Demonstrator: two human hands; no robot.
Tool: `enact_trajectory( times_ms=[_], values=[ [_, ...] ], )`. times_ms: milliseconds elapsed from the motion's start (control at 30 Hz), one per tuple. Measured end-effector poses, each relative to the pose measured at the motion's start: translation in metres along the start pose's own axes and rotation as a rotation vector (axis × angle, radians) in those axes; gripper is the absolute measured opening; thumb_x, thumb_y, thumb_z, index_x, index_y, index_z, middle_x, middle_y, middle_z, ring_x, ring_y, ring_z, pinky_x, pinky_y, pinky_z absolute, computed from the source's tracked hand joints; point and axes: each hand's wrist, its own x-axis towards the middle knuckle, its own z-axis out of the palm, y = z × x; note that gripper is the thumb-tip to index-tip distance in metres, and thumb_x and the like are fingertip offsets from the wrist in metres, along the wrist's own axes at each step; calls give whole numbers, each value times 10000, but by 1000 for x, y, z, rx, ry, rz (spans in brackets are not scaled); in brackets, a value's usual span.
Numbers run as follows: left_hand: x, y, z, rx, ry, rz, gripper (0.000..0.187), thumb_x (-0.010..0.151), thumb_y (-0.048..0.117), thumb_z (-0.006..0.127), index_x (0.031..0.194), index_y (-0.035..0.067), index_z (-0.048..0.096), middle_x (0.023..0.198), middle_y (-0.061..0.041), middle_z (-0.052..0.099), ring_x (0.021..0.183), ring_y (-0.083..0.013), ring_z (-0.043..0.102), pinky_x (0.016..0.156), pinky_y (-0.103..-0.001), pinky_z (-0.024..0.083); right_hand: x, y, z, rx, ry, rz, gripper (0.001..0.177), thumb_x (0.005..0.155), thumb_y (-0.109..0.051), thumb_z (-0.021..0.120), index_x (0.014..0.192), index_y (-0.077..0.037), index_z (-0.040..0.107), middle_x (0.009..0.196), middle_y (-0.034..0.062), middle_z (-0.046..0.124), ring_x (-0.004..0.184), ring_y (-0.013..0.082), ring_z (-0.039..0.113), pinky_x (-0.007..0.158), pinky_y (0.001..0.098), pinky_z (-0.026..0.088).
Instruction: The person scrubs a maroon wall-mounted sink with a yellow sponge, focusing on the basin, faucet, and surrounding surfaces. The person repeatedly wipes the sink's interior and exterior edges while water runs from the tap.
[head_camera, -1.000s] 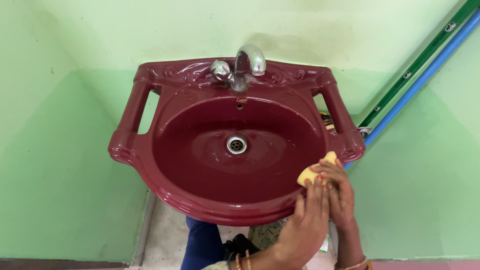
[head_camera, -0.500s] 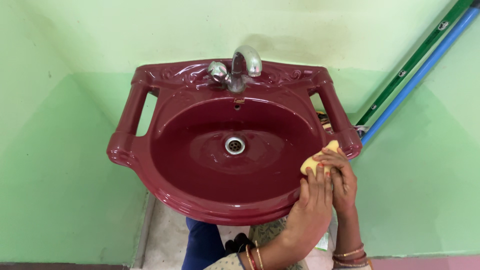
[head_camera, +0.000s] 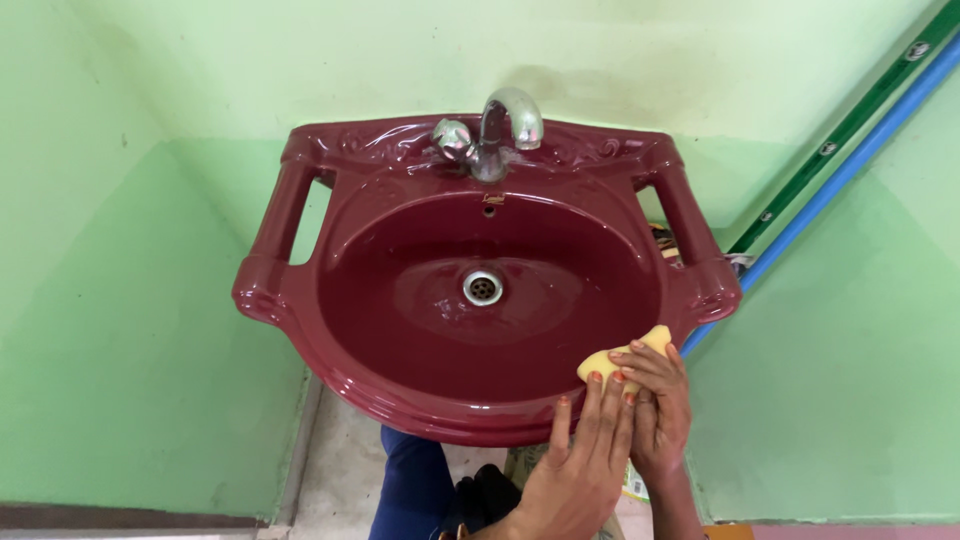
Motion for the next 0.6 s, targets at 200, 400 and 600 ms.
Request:
enact_trajectory(
  times_ms=[200,400,600],
  values=[
    [20,7,-1,174,-74,81,572,1029,310,402,1468,-22,555,1531,-267,506,1447,-404,461,1234,-494,220,12,19,-8,43,-13,-13,315,964,12,373,1139,-50,627,1223,136,719,1333,310,623,1311,516,284],
    [53,20,8,300,-156,117,621,956,330,457,1487,12,519,1540,-217,501,1437,-401,442,1227,-490,188,33,49,-20,69,-52,15,311,969,11,395,1162,-18,637,1303,171,694,1395,349,573,1329,523,234],
    [70,32,18,352,-192,104,620,958,337,466,1497,32,506,1527,-202,515,1439,-401,440,1221,-519,157,43,60,-22,109,-30,48,261,1046,2,389,1145,-29,628,1316,158,694,1414,331,568,1337,520,220]
  ],
)
